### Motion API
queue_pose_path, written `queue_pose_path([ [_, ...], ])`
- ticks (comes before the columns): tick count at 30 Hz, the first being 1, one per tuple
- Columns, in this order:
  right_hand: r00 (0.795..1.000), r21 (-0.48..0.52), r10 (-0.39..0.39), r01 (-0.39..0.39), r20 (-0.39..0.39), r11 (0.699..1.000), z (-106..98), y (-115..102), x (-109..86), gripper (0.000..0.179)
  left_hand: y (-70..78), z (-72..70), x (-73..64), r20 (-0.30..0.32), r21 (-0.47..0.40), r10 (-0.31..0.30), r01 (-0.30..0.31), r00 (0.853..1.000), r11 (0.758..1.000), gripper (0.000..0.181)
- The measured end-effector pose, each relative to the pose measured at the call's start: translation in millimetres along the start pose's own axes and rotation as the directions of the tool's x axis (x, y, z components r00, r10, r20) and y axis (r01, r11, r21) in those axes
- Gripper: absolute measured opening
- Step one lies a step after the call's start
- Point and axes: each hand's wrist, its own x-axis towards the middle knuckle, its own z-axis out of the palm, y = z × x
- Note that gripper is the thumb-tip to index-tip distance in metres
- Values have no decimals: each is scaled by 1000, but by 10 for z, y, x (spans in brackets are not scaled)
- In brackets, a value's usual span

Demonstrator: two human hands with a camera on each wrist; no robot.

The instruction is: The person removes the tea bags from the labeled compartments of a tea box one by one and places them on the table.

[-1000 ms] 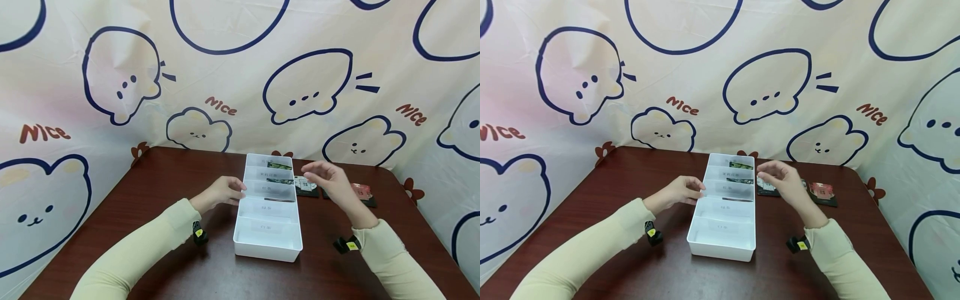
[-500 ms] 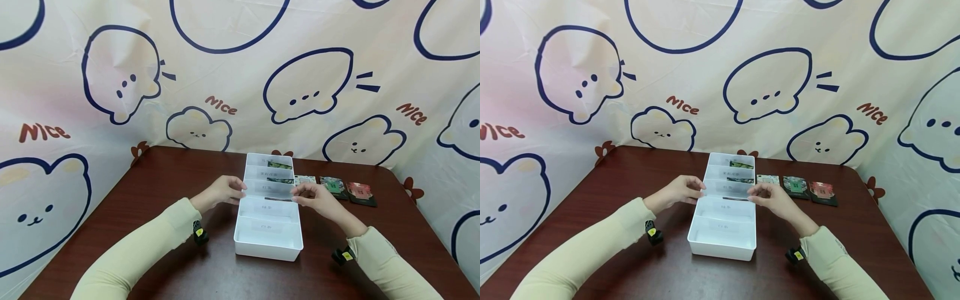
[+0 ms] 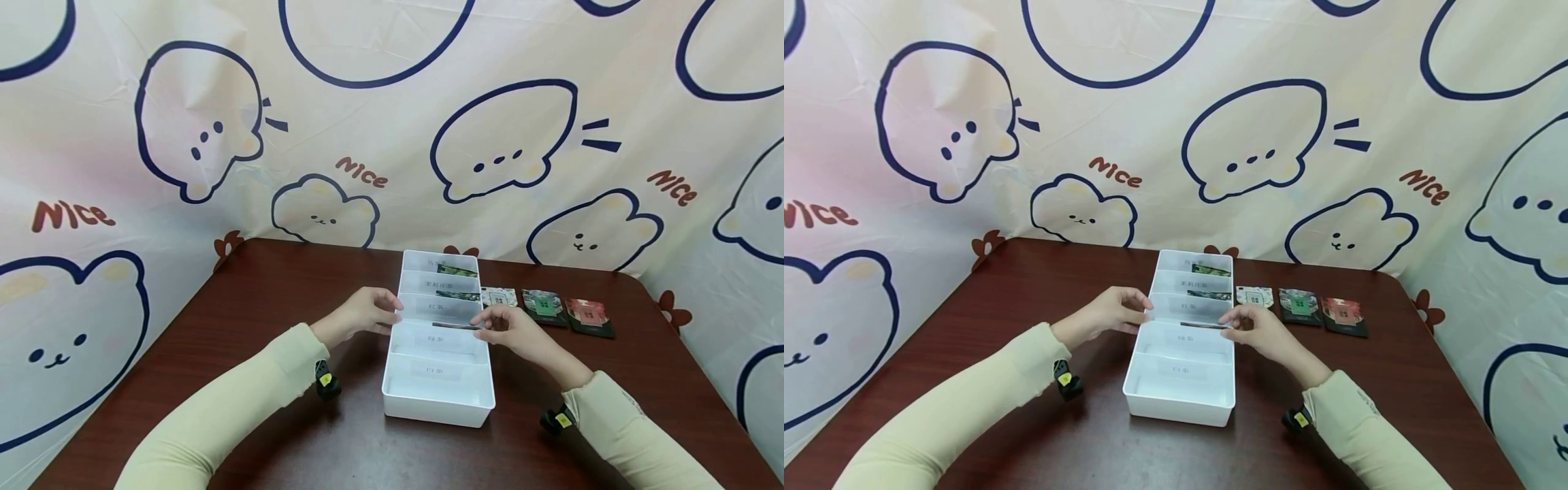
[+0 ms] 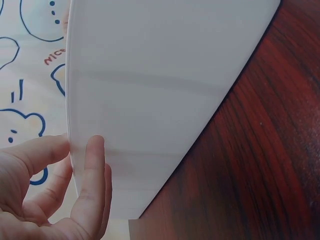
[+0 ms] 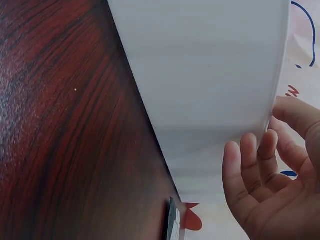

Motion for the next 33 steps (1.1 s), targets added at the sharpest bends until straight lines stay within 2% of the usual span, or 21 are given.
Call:
queue_pose_path([
  [13,1000,-59,13,-14,-16,998,41,-5,28,17,1,9,0,-1,-3,-1,1,1000,1000,20],
  [33,996,-110,-7,-3,-94,994,25,-75,5,10,2,3,-3,0,2,9,-9,1000,1000,19],
])
